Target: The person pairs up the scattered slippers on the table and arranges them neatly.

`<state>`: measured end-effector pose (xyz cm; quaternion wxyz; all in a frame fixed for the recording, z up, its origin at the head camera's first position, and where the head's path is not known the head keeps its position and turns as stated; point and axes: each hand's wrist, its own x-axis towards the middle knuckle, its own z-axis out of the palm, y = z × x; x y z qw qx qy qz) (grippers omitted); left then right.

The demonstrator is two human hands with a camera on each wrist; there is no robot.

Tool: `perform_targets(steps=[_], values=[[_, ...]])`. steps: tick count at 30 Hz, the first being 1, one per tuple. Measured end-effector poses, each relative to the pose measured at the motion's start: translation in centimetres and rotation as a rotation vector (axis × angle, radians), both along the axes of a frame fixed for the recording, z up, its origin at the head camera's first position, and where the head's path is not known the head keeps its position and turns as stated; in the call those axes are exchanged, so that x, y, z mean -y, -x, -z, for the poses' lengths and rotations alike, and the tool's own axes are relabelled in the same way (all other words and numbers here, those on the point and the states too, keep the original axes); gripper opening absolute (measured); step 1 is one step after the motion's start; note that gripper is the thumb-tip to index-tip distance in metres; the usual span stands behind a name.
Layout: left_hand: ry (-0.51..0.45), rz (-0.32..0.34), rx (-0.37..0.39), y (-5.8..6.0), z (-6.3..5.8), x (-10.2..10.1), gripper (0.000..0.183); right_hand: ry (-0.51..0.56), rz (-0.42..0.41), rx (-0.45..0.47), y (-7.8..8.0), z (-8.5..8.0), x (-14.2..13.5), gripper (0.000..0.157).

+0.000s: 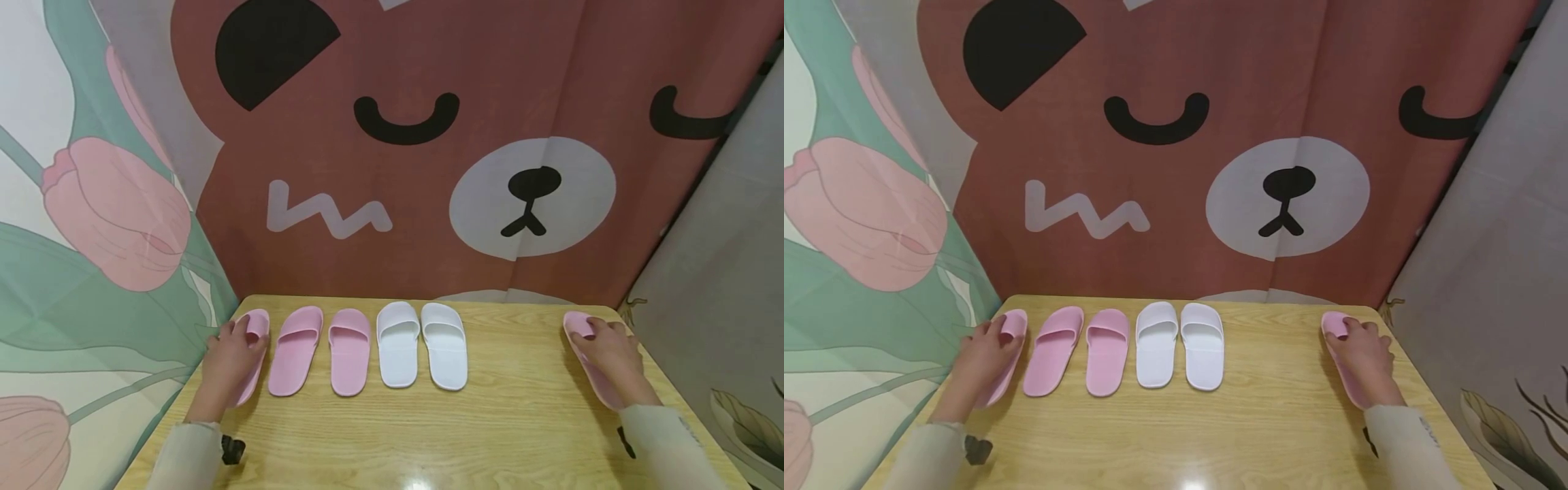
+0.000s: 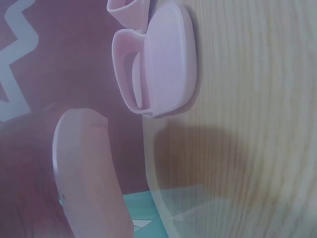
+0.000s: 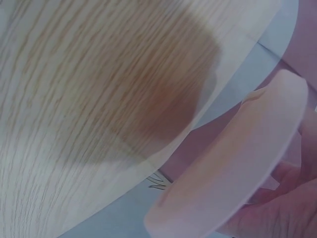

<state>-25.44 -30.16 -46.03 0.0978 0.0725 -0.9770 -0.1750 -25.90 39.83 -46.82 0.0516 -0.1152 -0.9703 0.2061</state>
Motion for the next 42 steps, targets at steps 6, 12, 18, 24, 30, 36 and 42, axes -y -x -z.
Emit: perform_targets(steps=[6, 12, 18, 24, 30, 36, 42], values=[[0.013, 0.019, -0.052, -0.2, -0.2, -0.6, 0.072, -0.003, -0.018, -0.029, -0.2, 0.1, 0.3, 0.075], [0.021, 0.024, -0.066, 0.0, -0.5, -1.4, 0.072, 0.014, -0.011, -0.024, -0.2, 0.4, 0.5, 0.079], [0.023, 0.019, -0.042, -0.1, -0.5, -1.9, 0.073, 0.020, -0.024, -0.029, -0.4, 0.3, 0.8, 0.078], [0.005, 0.031, -0.020, -0.3, -0.7, -2.6, 0.075, 0.026, -0.034, -0.019, -0.8, 0.1, 1.3, 0.078], [0.008, 0.039, -0.054, -0.4, -1.0, -3.5, 0.074, 0.027, -0.026, -0.031, -0.8, 0.3, 1.8, 0.077], [0.018, 0.033, -0.064, -0.4, -1.1, -4.1, 0.073, 0.035, -0.021, -0.022, -1.0, 0.0, 2.5, 0.077], [0.004, 0.029, -0.032, -0.8, -1.5, -4.7, 0.075, 0.031, -0.038, -0.037, -1.1, -0.2, 2.9, 0.074]])
